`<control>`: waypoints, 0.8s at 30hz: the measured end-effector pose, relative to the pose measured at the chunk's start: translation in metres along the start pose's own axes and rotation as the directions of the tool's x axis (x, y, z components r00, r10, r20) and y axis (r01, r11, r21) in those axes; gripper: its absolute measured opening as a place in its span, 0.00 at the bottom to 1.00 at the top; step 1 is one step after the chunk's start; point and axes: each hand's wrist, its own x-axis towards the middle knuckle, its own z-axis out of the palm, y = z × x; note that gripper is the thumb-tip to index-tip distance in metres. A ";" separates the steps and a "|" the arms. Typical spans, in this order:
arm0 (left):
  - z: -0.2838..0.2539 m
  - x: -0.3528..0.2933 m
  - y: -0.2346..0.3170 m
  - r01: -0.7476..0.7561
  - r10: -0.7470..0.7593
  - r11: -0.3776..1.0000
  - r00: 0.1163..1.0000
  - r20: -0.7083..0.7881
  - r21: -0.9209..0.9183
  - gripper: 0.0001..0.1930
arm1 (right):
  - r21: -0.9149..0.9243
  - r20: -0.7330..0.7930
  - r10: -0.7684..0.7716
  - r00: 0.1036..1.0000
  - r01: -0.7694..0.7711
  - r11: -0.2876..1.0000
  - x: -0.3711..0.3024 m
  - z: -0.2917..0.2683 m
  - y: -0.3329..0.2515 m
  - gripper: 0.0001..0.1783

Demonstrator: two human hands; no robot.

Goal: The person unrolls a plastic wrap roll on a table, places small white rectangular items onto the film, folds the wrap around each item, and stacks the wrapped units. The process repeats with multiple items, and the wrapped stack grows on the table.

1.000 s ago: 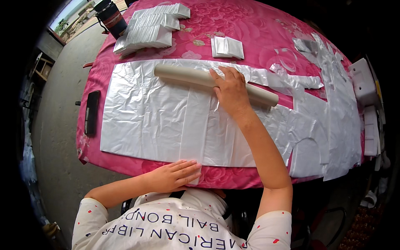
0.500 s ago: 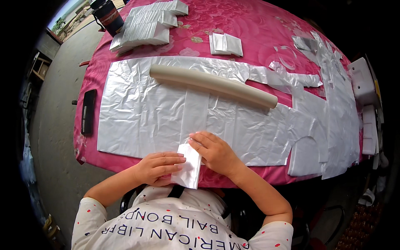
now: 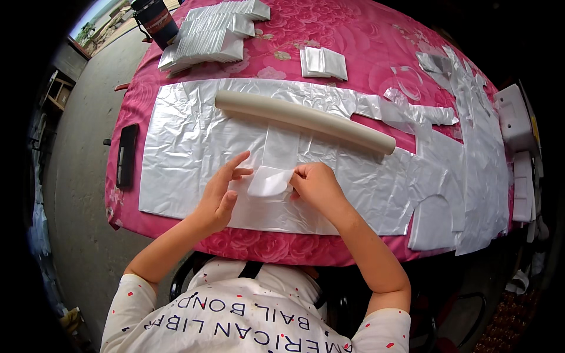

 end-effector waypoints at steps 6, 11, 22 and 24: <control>0.024 0.000 0.008 -0.311 0.190 0.785 0.944 0.270 0.536 0.37 | 0.023 0.018 0.090 0.996 -0.090 0.996 0.009 -0.001 0.000 0.13; 0.036 -0.002 0.004 -0.269 0.127 0.725 0.957 0.261 0.634 0.36 | -0.516 -0.276 -0.384 0.881 0.201 0.833 -0.013 0.016 0.007 0.20; 0.038 0.026 0.000 -0.289 0.270 0.597 0.951 0.152 0.748 0.23 | -0.623 0.207 -0.829 0.519 0.723 0.297 0.017 -0.017 0.023 0.25; 0.034 0.029 0.000 -0.348 0.301 0.565 0.931 0.205 0.748 0.21 | -0.613 0.208 -0.832 0.514 0.732 0.299 0.019 -0.018 0.022 0.24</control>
